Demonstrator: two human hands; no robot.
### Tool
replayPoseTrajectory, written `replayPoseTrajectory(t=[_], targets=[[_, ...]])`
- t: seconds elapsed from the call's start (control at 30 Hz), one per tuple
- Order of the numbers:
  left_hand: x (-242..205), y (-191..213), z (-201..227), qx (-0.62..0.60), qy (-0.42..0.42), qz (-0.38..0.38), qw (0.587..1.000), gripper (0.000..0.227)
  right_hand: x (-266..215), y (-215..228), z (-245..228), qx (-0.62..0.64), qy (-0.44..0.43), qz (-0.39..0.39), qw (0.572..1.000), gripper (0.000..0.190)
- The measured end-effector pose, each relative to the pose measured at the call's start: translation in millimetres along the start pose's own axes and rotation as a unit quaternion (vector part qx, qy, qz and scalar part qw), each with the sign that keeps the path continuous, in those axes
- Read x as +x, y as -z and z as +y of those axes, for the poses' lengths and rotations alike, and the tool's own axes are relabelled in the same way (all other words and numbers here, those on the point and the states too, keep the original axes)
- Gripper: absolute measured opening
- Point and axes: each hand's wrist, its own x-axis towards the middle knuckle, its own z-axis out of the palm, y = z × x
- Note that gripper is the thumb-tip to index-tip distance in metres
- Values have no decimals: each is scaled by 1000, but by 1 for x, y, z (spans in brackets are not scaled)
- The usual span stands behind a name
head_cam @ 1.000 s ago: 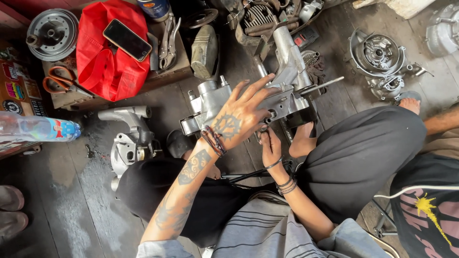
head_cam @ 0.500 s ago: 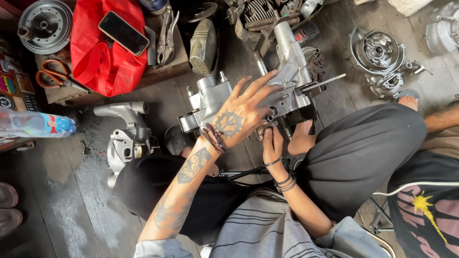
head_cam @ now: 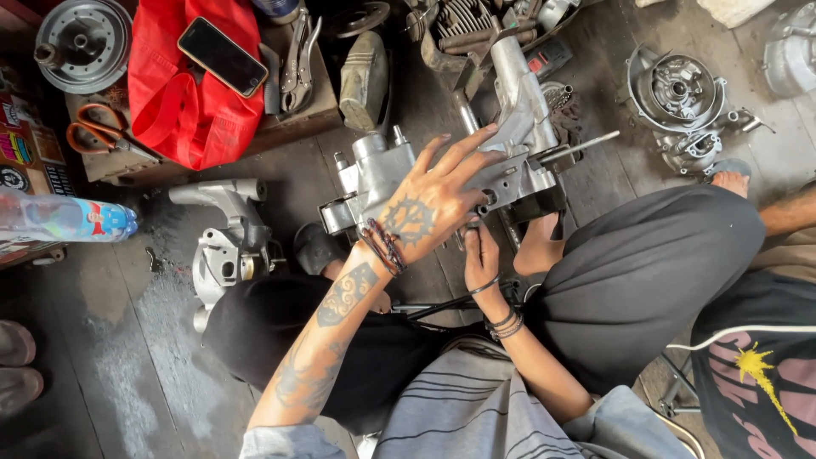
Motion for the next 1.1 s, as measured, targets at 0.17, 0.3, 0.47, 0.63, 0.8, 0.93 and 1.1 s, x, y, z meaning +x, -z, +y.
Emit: replayPoseTrajectory(t=[0.17,0.3,0.47,0.63,0.8,0.93,1.1], targets=[[0,2,0,-3,-2,11,1000,23,3,5,12,25,6,6,1000,43],[1,0,0,0,-10,25,1000,19,-1,4,22,22,7,2,1000,43],[1,5,1,3,-9,25,1000,20,5,2,12,83,6,15,996,42],[2,8,4,3,-5,23,1000,19,7,5,9,122,-2,34,992,41],[-1,5,0,-1,7,-24,1000,30,5,6,14,145,6,23,989,36],[0,7,1,-4,12,-32,999,28,11,11,-1,142,-1,37,989,39],[0,9,3,-1,24,-45,999,30,14,10,-10,196,-12,36,980,40]])
